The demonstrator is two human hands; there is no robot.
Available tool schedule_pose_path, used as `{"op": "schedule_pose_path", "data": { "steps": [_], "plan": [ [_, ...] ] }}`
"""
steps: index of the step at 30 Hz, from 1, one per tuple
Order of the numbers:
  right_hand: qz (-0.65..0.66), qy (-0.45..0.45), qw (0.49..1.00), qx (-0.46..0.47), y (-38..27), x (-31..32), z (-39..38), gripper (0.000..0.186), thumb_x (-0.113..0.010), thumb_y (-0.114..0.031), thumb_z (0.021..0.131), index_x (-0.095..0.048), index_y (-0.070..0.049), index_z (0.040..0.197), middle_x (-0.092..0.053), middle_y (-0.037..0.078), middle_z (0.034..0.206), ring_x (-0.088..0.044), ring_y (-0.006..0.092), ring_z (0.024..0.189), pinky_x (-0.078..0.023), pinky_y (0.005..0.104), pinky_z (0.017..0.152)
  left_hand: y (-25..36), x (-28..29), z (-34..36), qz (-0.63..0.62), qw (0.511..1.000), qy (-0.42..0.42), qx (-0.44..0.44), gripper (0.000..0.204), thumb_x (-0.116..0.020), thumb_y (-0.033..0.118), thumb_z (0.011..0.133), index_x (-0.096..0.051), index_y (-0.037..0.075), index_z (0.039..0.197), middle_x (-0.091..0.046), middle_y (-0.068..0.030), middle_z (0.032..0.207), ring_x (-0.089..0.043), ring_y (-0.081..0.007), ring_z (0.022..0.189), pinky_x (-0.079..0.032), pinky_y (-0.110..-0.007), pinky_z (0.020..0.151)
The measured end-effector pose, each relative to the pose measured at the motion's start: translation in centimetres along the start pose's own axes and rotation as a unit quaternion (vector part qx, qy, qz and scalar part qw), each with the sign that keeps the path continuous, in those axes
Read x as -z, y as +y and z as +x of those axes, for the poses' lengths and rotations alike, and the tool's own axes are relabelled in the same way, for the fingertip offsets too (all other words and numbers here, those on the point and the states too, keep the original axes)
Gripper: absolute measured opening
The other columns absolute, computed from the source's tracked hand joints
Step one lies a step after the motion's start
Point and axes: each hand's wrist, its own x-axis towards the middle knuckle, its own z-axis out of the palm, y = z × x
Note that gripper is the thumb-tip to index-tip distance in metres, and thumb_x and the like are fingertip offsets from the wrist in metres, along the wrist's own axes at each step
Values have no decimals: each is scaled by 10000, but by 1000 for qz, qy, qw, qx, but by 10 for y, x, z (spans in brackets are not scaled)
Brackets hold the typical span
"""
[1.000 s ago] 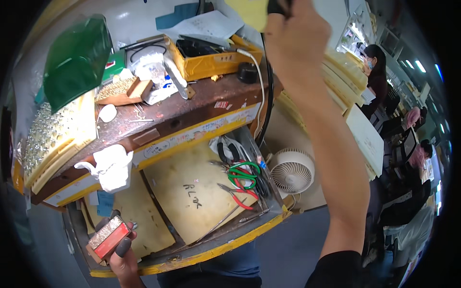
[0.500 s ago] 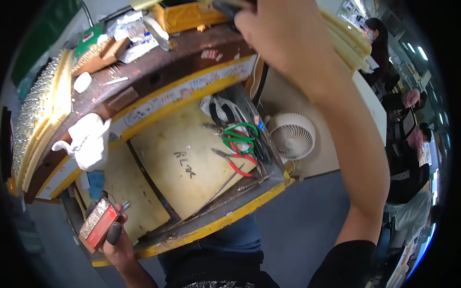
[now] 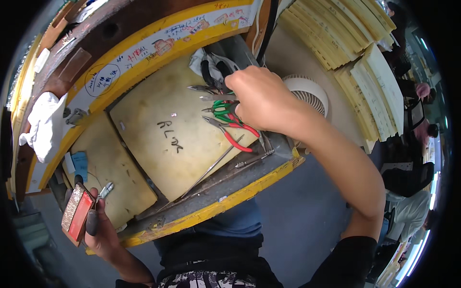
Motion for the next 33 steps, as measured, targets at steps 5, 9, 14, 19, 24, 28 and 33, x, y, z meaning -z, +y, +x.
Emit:
{"op": "schedule_pose_path", "data": {
  "steps": [5, 9, 14, 19, 24, 28, 33],
  "plan": [
    [44, -54, 997, 46, -22, 3, -24, 103, -607, 44, 697, -657, 53, 787, -646, 258, 743, -657, 425, 760, -539, 481, 704, 2, -1, -1, -9, 1000, -7, 9, 678, -632, 53, 791, -384, -90, 1406, -603, -247, 1214, -643, -374, 1084, -565, -397, 893],
    [126, -48, 988, 78, -35, -8, -42, 52, -599, 42, 681, -582, 32, 729, -617, 242, 704, -636, 427, 699, -519, 493, 643, 0, 2, 1, -9, 1000, -17, 22, 688, -632, 56, 800, -365, -87, 1418, -589, -248, 1240, -636, -372, 1100, -561, -398, 901],
    [321, -12, 945, 69, -44, -34, -40, 76, -543, 55, 700, -468, 48, 715, -535, 236, 652, -580, 447, 650, -448, 510, 607, -2, 21, 5, -15, 997, -70, 13, 727, -648, 120, 824, -323, -72, 1445, -499, -234, 1354, -574, -381, 1183, -514, -412, 977],
    [464, 65, 882, 42, -76, -71, -34, 92, -554, 59, 720, -464, 51, 741, -555, 226, 689, -595, 411, 645, -447, 491, 588, -8, 18, 6, -3, 998, -56, -5, 736, -682, 141, 805, -359, -72, 1432, -538, -222, 1330, -619, -359, 1119, -540, -394, 907],
    [517, 56, 853, 39, -110, -84, -30, 118, -556, 48, 747, -475, 51, 832, -573, 245, 732, -618, 423, 665, -466, 479, 564, -7, 43, 7, -90, 989, -113, 43, 665, -572, 23, 892, -248, -94, 1460, -343, -240, 1499, -407, -403, 1360, -397, -457, 1124],
    [336, 134, 926, 108, -109, -82, -38, 131, -636, -12, 629, -536, 5, 711, -536, 123, 804, -572, 272, 699, -490, 400, 502, -8, 46, 8, -98, 990, -94, 45, 680, -584, 27, 889, -238, -95, 1461, -329, -243, 1505, -393, -397, 1371, -390, -456, 1134],
    [128, 204, 968, 66, -24, -56, -34, 178, -661, -38, 708, -580, 5, 860, -531, 149, 846, -592, 343, 724, -496, 425, 568, -4, 46, 6, -93, 991, -87, 53, 691, -593, 27, 883, -238, -90, 1464, -328, -240, 1507, -382, -395, 1379, -382, -463, 1140]
  ]
}}
